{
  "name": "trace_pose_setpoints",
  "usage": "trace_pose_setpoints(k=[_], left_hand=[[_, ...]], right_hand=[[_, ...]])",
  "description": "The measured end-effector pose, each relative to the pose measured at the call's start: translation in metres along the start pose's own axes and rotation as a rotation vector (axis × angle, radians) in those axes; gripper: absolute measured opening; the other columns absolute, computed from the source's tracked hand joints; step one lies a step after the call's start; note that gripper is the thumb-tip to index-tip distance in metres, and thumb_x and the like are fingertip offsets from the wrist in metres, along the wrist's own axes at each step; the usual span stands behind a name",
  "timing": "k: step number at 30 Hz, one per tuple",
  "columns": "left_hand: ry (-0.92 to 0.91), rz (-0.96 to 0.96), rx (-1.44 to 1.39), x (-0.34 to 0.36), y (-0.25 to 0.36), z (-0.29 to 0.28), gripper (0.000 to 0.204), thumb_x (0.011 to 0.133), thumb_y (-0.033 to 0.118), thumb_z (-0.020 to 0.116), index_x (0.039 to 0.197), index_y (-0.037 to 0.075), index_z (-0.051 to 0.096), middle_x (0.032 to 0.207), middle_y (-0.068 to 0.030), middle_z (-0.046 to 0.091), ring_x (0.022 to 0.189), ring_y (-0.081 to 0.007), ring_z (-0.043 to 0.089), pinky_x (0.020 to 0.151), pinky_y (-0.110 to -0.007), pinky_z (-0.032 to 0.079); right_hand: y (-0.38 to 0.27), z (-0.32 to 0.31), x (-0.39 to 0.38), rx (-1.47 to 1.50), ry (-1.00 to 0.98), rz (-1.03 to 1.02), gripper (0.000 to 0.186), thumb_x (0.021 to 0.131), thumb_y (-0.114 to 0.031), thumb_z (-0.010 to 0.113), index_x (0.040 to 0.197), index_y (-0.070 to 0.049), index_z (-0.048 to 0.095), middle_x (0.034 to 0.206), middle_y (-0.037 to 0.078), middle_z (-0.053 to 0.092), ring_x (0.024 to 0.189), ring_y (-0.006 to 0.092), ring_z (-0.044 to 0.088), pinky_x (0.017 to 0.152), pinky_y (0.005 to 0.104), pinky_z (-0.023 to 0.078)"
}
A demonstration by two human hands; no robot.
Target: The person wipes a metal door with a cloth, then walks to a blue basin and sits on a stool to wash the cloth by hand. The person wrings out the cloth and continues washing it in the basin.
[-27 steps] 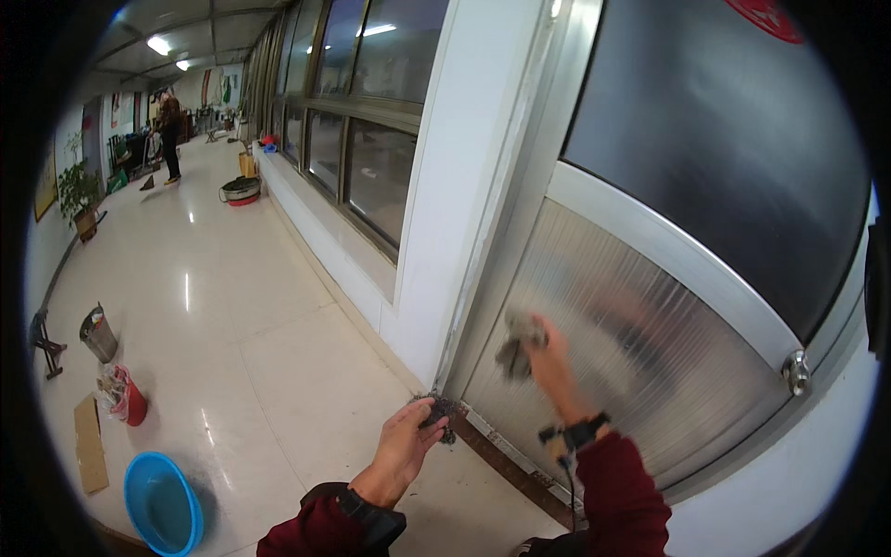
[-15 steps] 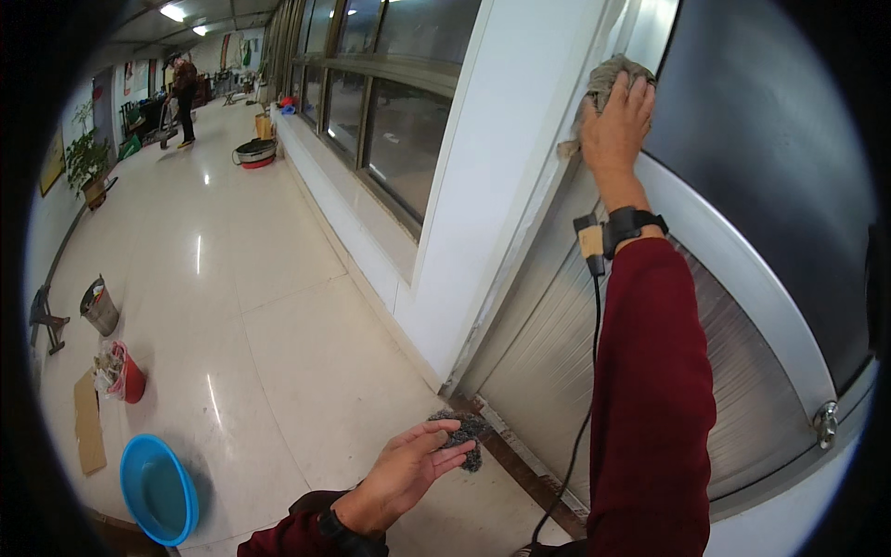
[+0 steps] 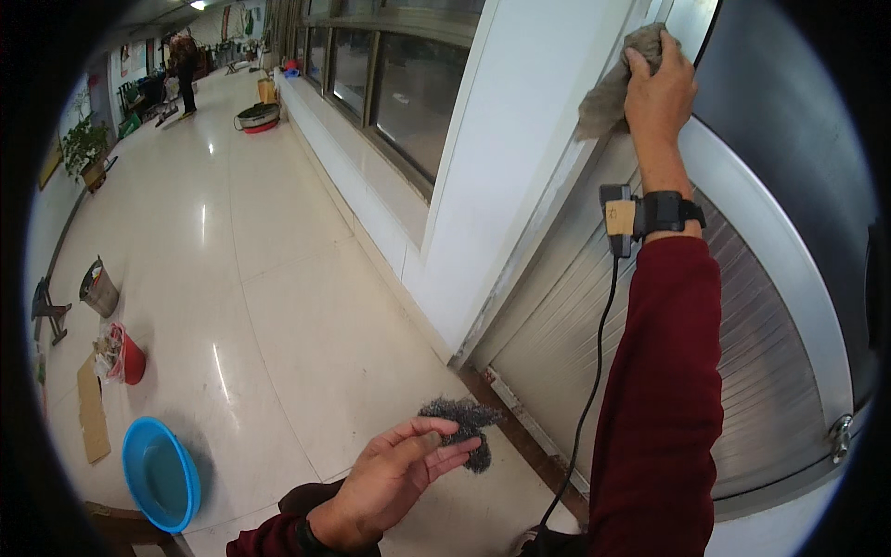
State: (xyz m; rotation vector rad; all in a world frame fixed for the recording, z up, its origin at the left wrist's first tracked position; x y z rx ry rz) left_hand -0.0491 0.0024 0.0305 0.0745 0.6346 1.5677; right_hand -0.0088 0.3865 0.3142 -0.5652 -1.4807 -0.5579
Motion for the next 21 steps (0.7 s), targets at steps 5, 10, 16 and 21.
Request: trace_pose_setpoints(k=[5,10,16,21], left_hand=[[0.014,0.035,-0.003,-0.005,0.005,-0.001,0.020,0.099,0.005,0.050,0.113,-0.005,0.060,0.118,-0.0171,0.061,0.123,-0.0382,0.056,0.107,-0.044,0.044],[0.092,0.116,0.005,-0.012,0.013,-0.003,0.014,0.095,0.008,0.056,0.106,0.000,0.061,0.116,-0.0226,0.063,0.124,-0.0426,0.055,0.107,-0.048,0.043],[0.163,0.170,0.073,-0.010,0.022,-0.009,0.015,0.095,0.013,0.057,0.106,0.003,0.059,0.113,-0.0279,0.062,0.125,-0.0433,0.053,0.108,-0.050,0.042],[0.219,0.164,0.122,-0.003,0.016,-0.010,0.014,0.097,0.015,0.056,0.106,0.005,0.057,0.116,-0.0298,0.062,0.125,-0.0435,0.053,0.109,-0.051,0.041]], right_hand=[[0.006,0.004,-0.041,0.056,0.019,0.039,0.056,0.084,-0.029,0.075,0.133,-0.011,0.054,0.126,0.020,0.056,0.117,0.0401,0.051,0.099,0.0495,0.043],[-0.004,-0.003,-0.136,0.180,0.034,0.085,0.051,0.086,-0.021,0.073,0.131,-0.008,0.054,0.127,0.019,0.054,0.120,0.0396,0.047,0.101,0.0496,0.040],[-0.014,-0.015,-0.267,0.276,-0.056,0.194,0.048,0.087,-0.014,0.071,0.130,-0.006,0.053,0.130,0.021,0.051,0.124,0.0415,0.046,0.103,0.0506,0.039],[-0.023,-0.023,-0.395,0.311,-0.175,0.385,0.048,0.089,-0.010,0.068,0.133,-0.002,0.050,0.132,0.023,0.050,0.125,0.0417,0.045,0.105,0.0519,0.038]])
Point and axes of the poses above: each hand's wrist, its own x-axis towards the middle knuckle, its own z-axis out of the palm, y = z × x, the point moved 3 cm from there along x, towards the middle knuckle
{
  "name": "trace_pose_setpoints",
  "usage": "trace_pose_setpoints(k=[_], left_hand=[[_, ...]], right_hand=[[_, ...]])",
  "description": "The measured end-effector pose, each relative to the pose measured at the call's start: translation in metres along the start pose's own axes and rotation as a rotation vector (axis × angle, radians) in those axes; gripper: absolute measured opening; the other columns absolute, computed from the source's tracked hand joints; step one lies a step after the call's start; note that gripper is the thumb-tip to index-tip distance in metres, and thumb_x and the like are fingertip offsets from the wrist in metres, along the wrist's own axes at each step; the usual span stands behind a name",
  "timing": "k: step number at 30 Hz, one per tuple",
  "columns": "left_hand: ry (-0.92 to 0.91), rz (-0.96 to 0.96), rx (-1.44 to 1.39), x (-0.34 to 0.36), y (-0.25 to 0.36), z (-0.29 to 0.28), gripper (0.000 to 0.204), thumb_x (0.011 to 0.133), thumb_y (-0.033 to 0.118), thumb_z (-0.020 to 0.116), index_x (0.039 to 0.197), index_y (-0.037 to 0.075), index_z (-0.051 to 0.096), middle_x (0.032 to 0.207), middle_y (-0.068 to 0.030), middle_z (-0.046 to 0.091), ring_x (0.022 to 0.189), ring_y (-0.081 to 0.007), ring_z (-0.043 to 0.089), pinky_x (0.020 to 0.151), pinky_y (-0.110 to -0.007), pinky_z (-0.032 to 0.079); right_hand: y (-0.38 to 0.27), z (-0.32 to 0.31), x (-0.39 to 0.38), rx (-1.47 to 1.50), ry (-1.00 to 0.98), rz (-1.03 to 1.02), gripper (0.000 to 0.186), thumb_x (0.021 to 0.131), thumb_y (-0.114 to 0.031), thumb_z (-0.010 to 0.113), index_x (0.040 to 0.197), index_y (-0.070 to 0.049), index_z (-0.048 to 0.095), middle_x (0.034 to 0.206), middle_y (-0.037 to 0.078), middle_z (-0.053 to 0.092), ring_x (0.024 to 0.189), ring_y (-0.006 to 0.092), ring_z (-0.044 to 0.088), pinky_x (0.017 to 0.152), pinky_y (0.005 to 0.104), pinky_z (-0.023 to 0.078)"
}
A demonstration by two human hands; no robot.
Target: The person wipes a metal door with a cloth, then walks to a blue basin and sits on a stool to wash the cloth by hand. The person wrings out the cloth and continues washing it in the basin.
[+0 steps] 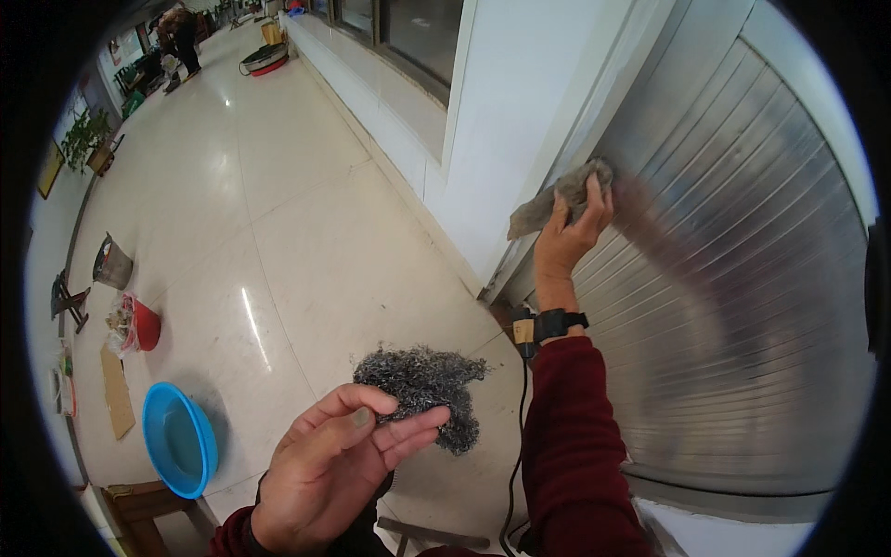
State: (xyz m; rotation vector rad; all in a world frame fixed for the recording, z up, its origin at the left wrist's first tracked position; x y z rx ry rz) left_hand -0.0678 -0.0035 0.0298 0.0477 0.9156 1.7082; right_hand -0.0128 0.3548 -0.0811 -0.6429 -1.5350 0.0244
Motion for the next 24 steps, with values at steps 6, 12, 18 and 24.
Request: trace_pose_setpoints(k=[6,12,18,24], left_hand=[[0.077,0.040,0.057,0.014,-0.010,0.002,0.015,0.099,0.019,0.055,0.107,0.007,0.058,0.114,-0.0297,0.062,0.122,-0.0437,0.056,0.108,-0.054,0.041],[-0.039,-0.074,0.069,0.041,-0.021,0.004,0.027,0.096,0.026,0.062,0.115,0.006,0.057,0.116,-0.0090,0.062,0.127,-0.0423,0.051,0.110,-0.049,0.037],[0.035,-0.014,0.093,0.041,-0.033,0.015,0.024,0.096,0.021,0.060,0.111,0.003,0.058,0.113,-0.0136,0.063,0.118,-0.0419,0.057,0.102,-0.047,0.047],[0.047,-0.005,0.112,0.039,-0.032,0.019,0.020,0.097,0.021,0.057,0.110,0.006,0.059,0.118,-0.0189,0.062,0.124,-0.0426,0.054,0.108,-0.050,0.041]], right_hand=[[0.049,0.004,-0.137,0.080,-0.125,0.356,0.045,0.094,-0.012,0.064,0.134,0.002,0.049,0.133,0.021,0.051,0.127,0.0386,0.046,0.108,0.0472,0.037],[0.083,0.006,-0.227,0.166,-0.175,0.904,0.040,0.095,-0.012,0.060,0.132,0.002,0.050,0.131,0.021,0.056,0.119,0.0323,0.054,0.104,0.0416,0.041],[0.120,0.004,-0.269,0.309,-0.253,1.061,0.043,0.094,-0.014,0.060,0.131,0.005,0.053,0.123,0.023,0.061,0.111,0.0338,0.060,0.098,0.0415,0.045],[0.109,-0.028,-0.247,0.063,-0.683,1.229,0.045,0.091,-0.014,0.064,0.130,0.007,0.056,0.128,0.020,0.060,0.112,0.0316,0.059,0.099,0.0399,0.045]])
Point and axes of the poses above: each hand's wrist, its own x-axis towards the middle knuckle, its own z-axis out of the palm, y = z × x, the point moved 3 cm from there along x, towards the middle knuckle
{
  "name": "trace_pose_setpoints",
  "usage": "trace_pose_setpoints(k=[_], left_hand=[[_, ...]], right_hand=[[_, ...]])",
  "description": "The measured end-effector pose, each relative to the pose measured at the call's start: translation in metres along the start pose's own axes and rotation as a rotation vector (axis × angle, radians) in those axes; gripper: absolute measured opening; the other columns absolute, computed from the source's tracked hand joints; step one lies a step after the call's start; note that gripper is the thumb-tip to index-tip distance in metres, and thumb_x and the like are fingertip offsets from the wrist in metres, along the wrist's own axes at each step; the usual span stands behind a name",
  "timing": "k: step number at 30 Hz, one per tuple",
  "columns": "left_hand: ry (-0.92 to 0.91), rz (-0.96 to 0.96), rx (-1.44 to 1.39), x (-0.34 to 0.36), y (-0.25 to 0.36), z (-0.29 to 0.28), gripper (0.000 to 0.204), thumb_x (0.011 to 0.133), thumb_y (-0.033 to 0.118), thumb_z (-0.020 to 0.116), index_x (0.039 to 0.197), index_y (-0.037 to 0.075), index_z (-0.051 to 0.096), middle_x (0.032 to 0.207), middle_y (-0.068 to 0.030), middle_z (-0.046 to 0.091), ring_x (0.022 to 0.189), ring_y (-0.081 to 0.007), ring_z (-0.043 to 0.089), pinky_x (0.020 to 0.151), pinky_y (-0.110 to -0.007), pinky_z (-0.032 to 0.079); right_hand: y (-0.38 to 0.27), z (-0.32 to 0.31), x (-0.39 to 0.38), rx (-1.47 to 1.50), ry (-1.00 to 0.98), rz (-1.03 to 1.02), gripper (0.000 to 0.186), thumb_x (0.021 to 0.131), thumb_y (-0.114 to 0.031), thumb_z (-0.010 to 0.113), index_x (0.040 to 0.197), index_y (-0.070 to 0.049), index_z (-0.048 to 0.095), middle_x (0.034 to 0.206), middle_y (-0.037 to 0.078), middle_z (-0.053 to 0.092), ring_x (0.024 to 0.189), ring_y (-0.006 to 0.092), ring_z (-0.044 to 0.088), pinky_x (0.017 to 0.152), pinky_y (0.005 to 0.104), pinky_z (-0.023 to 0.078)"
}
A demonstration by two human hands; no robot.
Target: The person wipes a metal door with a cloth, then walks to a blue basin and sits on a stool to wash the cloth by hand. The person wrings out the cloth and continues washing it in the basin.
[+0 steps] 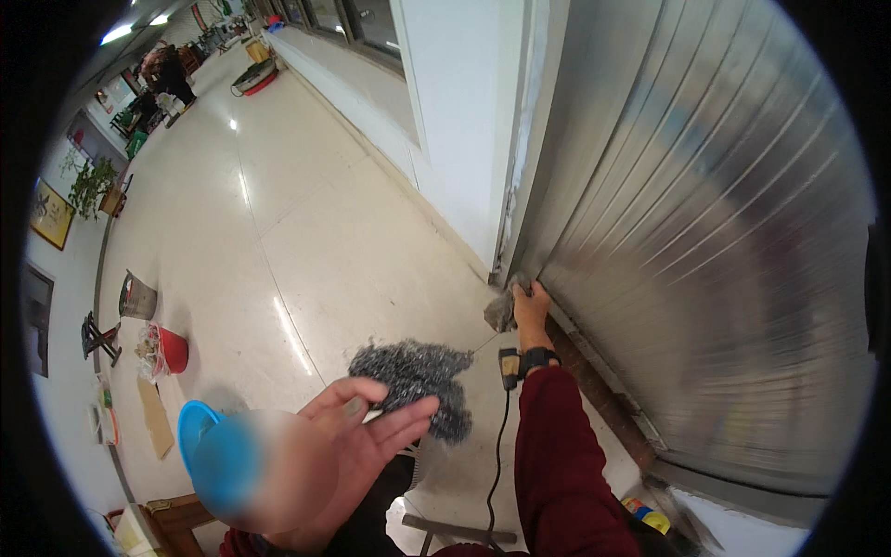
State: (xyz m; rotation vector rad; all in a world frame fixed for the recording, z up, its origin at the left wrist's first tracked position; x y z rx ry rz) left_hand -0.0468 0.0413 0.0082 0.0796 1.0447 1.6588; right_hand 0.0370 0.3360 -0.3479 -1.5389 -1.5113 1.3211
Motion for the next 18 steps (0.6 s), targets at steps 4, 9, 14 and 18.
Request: trace_pose_setpoints(k=[4,9,14,18], left_hand=[[-0.122,0.131,-0.022,-0.011,0.007,-0.008,0.021,0.097,0.019,0.058,0.110,0.004,0.060,0.118,-0.0137,0.060,0.124,-0.0418,0.053,0.107,-0.045,0.043],[-0.152,0.183,-0.077,-0.021,0.010,-0.021,0.020,0.098,0.013,0.053,0.113,0.000,0.057,0.116,-0.0128,0.057,0.118,-0.0361,0.058,0.100,-0.040,0.048],[-0.241,0.165,-0.010,-0.012,-0.003,-0.030,0.027,0.096,0.020,0.058,0.118,0.003,0.058,0.121,-0.0143,0.062,0.112,-0.0330,0.063,0.094,-0.037,0.052],[-0.240,0.167,0.149,0.003,-0.020,-0.028,0.022,0.095,0.019,0.058,0.112,0.005,0.061,0.111,-0.0096,0.066,0.100,-0.0269,0.067,0.082,-0.036,0.053]], right_hand=[[-0.059,-0.067,-0.075,0.669,-0.229,0.219,0.045,0.099,-0.024,0.055,0.134,0.005,0.053,0.131,0.016,0.059,0.116,0.0314,0.057,0.101,0.0411,0.045],[-0.131,-0.153,-0.177,1.170,-0.522,0.089,0.048,0.105,-0.034,0.043,0.138,0.001,0.048,0.133,0.013,0.057,0.116,0.0288,0.058,0.102,0.0397,0.046],[-0.184,-0.227,-0.278,-0.484,0.046,-1.113,0.043,0.084,-0.006,0.068,0.126,-0.003,0.058,0.124,0.016,0.059,0.118,0.0335,0.055,0.104,0.0409,0.043],[-0.203,-0.226,-0.285,-0.151,-0.177,-0.528,0.039,0.091,-0.021,0.065,0.125,-0.002,0.057,0.103,0.014,0.067,0.097,0.0231,0.059,0.089,0.0342,0.047]])
Point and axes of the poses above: each hand's wrist, its own x-axis towards the middle knuckle, its own z-axis out of the palm, y = z × x, the point moved 3 cm from there along x, towards the middle knuckle
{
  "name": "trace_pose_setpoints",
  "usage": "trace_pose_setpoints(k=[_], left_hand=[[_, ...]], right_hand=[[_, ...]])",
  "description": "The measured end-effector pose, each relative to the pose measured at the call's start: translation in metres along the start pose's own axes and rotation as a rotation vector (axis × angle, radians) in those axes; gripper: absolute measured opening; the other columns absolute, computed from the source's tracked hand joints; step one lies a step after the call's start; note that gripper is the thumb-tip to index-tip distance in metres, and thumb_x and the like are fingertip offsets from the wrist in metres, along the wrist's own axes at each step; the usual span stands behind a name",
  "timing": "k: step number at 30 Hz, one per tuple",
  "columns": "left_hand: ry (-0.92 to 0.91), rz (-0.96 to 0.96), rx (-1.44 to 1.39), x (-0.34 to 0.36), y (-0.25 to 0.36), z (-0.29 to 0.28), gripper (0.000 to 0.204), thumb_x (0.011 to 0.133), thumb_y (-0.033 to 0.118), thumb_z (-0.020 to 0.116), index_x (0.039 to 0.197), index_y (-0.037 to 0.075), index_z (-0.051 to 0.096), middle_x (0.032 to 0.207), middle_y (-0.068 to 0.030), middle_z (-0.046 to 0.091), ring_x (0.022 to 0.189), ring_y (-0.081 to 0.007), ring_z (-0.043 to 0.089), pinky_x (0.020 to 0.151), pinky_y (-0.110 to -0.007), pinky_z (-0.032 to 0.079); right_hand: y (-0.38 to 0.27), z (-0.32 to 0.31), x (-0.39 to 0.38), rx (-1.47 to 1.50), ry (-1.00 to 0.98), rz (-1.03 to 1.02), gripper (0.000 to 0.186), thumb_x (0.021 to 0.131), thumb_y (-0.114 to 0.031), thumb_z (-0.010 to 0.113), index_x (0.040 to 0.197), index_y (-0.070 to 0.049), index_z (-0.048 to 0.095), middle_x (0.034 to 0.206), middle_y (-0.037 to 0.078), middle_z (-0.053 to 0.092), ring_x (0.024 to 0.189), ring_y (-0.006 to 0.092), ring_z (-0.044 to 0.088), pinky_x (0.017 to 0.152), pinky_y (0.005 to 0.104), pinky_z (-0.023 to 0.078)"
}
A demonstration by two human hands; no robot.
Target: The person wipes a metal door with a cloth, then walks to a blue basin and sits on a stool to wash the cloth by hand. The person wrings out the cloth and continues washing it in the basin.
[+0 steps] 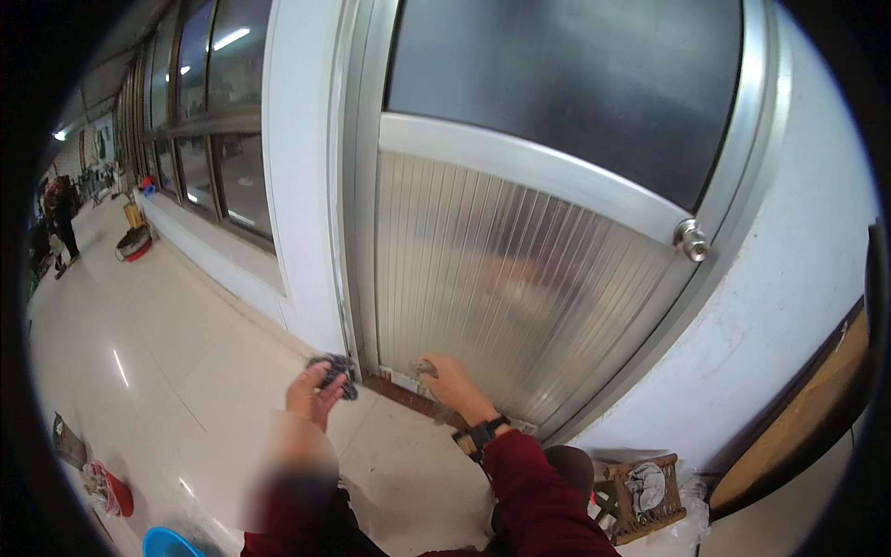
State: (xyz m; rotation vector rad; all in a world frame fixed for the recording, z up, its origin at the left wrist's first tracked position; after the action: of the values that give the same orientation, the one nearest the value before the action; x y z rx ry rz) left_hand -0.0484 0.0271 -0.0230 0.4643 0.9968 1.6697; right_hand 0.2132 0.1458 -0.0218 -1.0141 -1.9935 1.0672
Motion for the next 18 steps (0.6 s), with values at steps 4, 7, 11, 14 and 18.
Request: trace_pose_setpoints(k=[4,7,11,14,18], left_hand=[[-0.101,-0.063,0.193,0.016,-0.036,0.013,0.020,0.093,0.018,0.065,0.110,0.007,0.064,0.100,-0.0058,0.068,0.090,-0.0207,0.069,0.075,-0.031,0.054],[-0.176,-0.089,0.349,0.018,-0.052,0.025,0.025,0.091,0.014,0.066,0.114,0.005,0.063,0.095,-0.0061,0.069,0.084,-0.0181,0.069,0.073,-0.029,0.053],[-0.393,-0.163,0.489,0.005,-0.058,0.041,0.032,0.088,0.006,0.067,0.119,0.000,0.061,0.101,-0.0085,0.069,0.090,-0.0177,0.066,0.080,-0.028,0.052],[-0.593,-0.253,0.357,-0.007,-0.062,0.049,0.028,0.093,0.010,0.062,0.119,0.000,0.061,0.101,-0.0080,0.068,0.092,-0.0189,0.065,0.084,-0.030,0.052],[-0.664,-0.401,0.113,-0.015,-0.075,0.050,0.021,0.097,0.011,0.056,0.115,0.000,0.061,0.107,-0.0114,0.066,0.095,-0.0261,0.067,0.092,-0.041,0.053]], right_hand=[[-0.010,-0.012,-0.026,-0.142,0.092,0.035,0.037,0.092,-0.017,0.064,0.126,-0.004,0.057,0.104,0.013,0.066,0.092,0.0213,0.057,0.084,0.0340,0.047],[-0.031,-0.011,-0.046,-0.202,-0.041,-0.097,0.039,0.092,-0.015,0.065,0.129,-0.007,0.057,0.108,0.009,0.065,0.092,0.0188,0.057,0.084,0.0323,0.047],[-0.066,-0.010,-0.053,0.292,0.022,-0.106,0.040,0.097,-0.021,0.062,0.134,-0.007,0.054,0.115,0.006,0.064,0.103,0.0167,0.058,0.089,0.0334,0.049],[-0.084,-0.003,-0.050,0.569,-0.033,-0.085,0.040,0.099,-0.023,0.059,0.135,-0.005,0.053,0.116,0.005,0.063,0.104,0.0148,0.058,0.091,0.0321,0.048],[-0.085,0.000,-0.044,0.387,-0.018,-0.145,0.039,0.100,-0.022,0.058,0.134,-0.003,0.053,0.114,0.009,0.065,0.103,0.0170,0.059,0.092,0.0322,0.047]])
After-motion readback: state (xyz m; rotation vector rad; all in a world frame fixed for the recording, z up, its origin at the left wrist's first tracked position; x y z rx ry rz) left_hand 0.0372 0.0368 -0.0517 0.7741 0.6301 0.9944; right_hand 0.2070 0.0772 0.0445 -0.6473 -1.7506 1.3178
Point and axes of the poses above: each hand's wrist, its own x-axis towards the middle knuckle, its own z-axis out of the palm, y = z × x, the point moved 3 cm from there along x, towards the middle knuckle
